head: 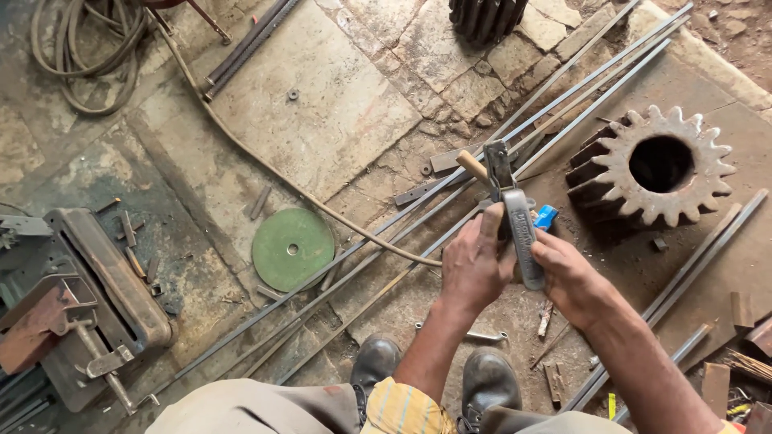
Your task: The person twists copper wire around a wooden rod and then assembles a metal clamp by fitting a spring and bolt. They use a wrench to tighten the bolt and a hammer to adjust the tool before using it to bend a metal rod.
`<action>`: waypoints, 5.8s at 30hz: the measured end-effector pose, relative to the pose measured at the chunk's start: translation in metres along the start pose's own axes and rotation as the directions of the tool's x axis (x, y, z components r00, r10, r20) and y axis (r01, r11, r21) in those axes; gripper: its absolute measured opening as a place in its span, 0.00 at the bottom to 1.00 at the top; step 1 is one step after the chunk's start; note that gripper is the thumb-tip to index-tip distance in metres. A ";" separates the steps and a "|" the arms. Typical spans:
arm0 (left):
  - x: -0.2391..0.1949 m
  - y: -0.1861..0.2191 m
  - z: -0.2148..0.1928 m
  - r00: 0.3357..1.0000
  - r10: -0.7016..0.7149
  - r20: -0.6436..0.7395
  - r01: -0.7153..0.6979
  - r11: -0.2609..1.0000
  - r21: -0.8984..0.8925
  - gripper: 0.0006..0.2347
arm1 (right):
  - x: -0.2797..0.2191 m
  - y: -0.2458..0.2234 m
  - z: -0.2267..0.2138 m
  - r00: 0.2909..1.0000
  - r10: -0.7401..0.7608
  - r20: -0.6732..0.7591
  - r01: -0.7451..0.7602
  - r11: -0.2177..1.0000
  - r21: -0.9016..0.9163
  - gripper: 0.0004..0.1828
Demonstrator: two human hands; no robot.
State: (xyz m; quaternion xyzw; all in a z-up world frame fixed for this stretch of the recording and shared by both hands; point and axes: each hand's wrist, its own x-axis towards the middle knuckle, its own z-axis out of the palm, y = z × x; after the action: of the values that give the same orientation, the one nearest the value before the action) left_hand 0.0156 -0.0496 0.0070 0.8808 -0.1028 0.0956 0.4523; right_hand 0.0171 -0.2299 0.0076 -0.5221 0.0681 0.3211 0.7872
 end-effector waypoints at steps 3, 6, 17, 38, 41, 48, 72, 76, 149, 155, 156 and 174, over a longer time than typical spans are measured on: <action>0.001 0.000 0.000 0.999 -0.002 0.046 0.002 1.000 0.001 0.21 | 0.003 -0.004 -0.005 1.000 0.007 -0.022 -0.007 1.000 -0.008 0.44; 0.009 0.014 -0.022 0.987 -0.118 0.112 0.136 0.976 -0.168 0.22 | 0.005 -0.013 -0.006 1.000 0.012 -0.008 -0.012 0.999 0.034 0.44; 0.017 -0.048 0.021 0.751 -0.304 0.586 0.638 0.107 -0.762 0.21 | 0.036 0.005 -0.001 0.974 0.057 -0.221 -0.114 0.960 -0.255 0.35; 0.039 -0.033 -0.032 0.531 -0.631 0.566 0.640 -0.139 -0.755 0.19 | 0.001 -0.012 0.029 0.723 -0.483 0.494 0.253 -0.480 -0.840 0.35; 0.035 -0.040 -0.024 0.533 -0.639 0.555 0.643 -0.122 -0.757 0.19 | 0.004 -0.016 0.026 0.718 -0.448 0.533 0.261 -0.537 -0.802 0.35; 0.035 -0.040 -0.022 0.570 -0.607 0.554 0.607 -0.143 -0.782 0.18 | 0.007 -0.022 0.015 0.739 -0.366 0.565 0.271 -0.607 -0.747 0.36; 0.037 -0.035 -0.019 0.519 -0.671 0.530 0.549 -0.213 -0.808 0.20 | 0.013 -0.027 0.030 0.661 -0.416 0.625 0.328 -0.590 -0.738 0.30; 0.038 -0.034 -0.023 0.530 -0.659 0.534 0.550 -0.211 -0.808 0.21 | 0.016 -0.031 0.024 0.641 -0.412 0.647 0.379 -0.563 -0.734 0.19; 0.040 -0.004 -0.058 0.601 -0.715 0.357 0.423 -0.094 -0.901 0.20 | -0.075 -0.034 0.048 0.792 -0.607 -0.062 0.106 0.238 -0.966 0.23; 0.043 0.002 -0.061 0.607 -0.707 0.362 0.455 -0.064 -0.888 0.21 | -0.071 -0.032 0.050 0.799 -0.592 -0.105 0.124 0.333 -0.935 0.22; 0.042 0.002 -0.060 0.618 -0.699 0.360 0.459 -0.051 -0.887 0.21 | -0.070 -0.031 0.049 0.798 -0.594 -0.108 0.145 0.361 -0.921 0.22; 0.036 -0.010 -0.030 0.676 -0.670 0.307 0.531 0.155 -0.833 0.36 | -0.066 -0.017 0.037 0.861 -0.360 -0.359 -0.067 0.620 -0.782 0.20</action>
State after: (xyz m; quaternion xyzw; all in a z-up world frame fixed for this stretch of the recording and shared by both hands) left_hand 0.0501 -0.0230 0.0260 0.4681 0.2528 -0.1008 0.8407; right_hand -0.0335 -0.2308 0.0664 -0.8741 0.0739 0.1098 0.4674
